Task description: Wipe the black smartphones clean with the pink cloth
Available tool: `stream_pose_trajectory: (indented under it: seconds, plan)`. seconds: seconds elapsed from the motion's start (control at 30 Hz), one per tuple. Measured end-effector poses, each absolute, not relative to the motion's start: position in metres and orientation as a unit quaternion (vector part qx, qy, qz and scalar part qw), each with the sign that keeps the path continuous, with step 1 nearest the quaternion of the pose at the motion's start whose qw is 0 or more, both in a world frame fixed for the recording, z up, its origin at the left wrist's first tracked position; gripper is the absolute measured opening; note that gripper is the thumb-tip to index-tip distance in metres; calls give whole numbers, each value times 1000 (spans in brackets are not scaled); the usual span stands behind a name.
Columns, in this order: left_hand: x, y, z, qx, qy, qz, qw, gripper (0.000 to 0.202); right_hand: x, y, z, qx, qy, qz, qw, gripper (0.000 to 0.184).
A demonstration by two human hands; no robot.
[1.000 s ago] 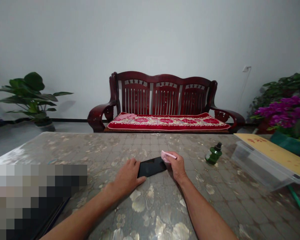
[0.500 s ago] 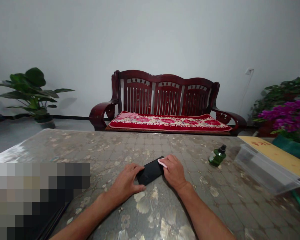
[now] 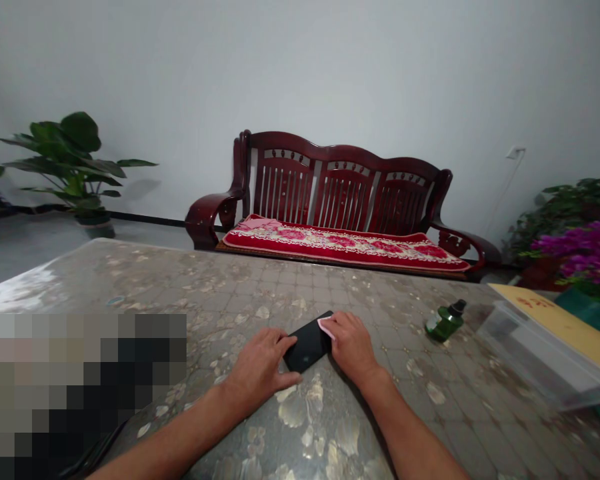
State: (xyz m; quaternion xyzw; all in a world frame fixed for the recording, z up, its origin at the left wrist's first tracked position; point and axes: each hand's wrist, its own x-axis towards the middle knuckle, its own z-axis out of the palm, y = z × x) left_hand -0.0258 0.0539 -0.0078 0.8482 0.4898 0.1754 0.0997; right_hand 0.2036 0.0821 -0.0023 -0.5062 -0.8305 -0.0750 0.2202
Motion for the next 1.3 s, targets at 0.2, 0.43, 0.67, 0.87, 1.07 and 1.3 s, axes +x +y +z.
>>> stream_pose_trajectory:
  seconds: [0.2,0.43,0.67,0.87,1.07,1.3]
  plan:
    - [-24,50,-8,869,462,164,69,48,204,87,-1,-500,-836,-62,218,32]
    - [-21,49,-6,876,448,166,62,44,191,74,0,-368,-902,-12,224,27]
    - [-17,46,-3,879,453,132,68,41,198,92,-3,-511,-823,-64,237,27]
    - [-17,48,-3,879,450,143,67,26,191,87,0,-432,-873,-43,223,30]
    - [-16,46,-2,883,450,118,60,27,191,91,-1,-480,-846,-56,225,30]
    - [-13,40,-14,892,425,150,47,22,197,100,-2,-532,-815,-79,216,28]
